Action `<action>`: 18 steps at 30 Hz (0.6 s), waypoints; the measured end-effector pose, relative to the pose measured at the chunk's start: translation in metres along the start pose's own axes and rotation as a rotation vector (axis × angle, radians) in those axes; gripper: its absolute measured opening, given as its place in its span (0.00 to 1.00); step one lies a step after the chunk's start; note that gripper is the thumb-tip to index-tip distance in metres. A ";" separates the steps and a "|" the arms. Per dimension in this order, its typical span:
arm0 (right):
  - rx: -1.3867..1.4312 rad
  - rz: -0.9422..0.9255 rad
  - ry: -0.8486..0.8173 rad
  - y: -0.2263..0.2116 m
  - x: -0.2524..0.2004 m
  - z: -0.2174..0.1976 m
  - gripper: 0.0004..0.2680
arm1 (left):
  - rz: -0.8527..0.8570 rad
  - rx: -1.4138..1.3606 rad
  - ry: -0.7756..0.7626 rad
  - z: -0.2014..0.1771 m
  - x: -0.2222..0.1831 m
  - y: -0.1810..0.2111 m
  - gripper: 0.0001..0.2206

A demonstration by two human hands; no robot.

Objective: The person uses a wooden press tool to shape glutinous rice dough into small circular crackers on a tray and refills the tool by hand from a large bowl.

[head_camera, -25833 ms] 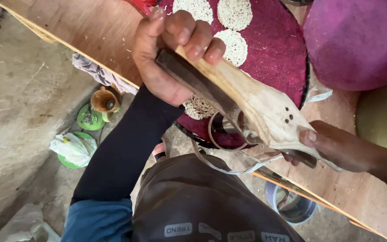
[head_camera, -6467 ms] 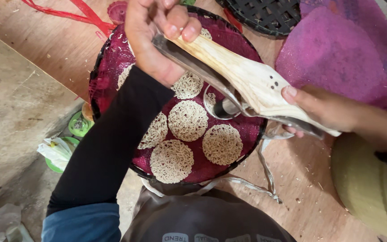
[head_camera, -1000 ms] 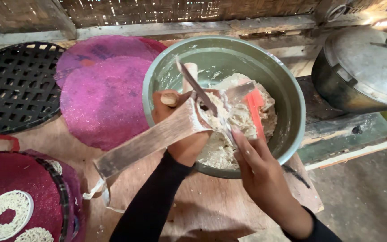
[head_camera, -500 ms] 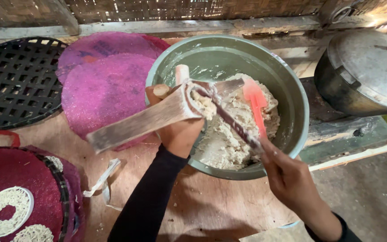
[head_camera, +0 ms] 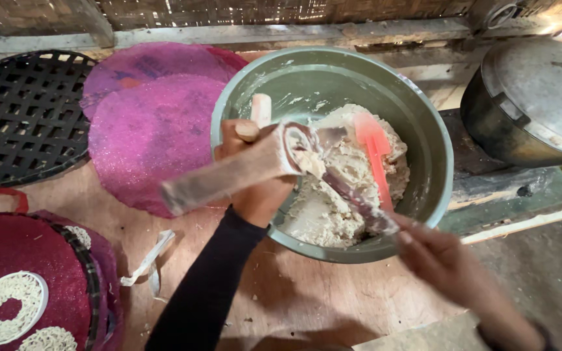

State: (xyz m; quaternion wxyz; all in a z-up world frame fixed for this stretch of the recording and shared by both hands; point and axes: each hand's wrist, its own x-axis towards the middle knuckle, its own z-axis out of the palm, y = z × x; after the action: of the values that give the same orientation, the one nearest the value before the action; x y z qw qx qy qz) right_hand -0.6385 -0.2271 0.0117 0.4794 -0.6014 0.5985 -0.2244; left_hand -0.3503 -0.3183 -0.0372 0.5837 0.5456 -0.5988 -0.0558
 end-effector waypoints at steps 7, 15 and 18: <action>-1.134 -0.346 0.035 -0.074 0.007 -0.067 0.15 | 0.083 0.141 -0.139 -0.004 0.012 0.042 0.21; -1.542 -0.777 0.037 -0.117 -0.010 -0.039 0.18 | 0.300 0.226 -0.258 -0.018 0.026 0.048 0.25; -1.667 -0.692 -0.025 -0.084 0.029 -0.043 0.14 | -0.069 -0.391 -0.256 -0.038 0.042 0.035 0.24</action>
State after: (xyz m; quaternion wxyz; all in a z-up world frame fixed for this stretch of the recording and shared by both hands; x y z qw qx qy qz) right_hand -0.6274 -0.2828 0.0928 -0.1997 -0.9026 0.3475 0.1571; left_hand -0.3309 -0.3124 0.0261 0.5953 0.4307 -0.6268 -0.2593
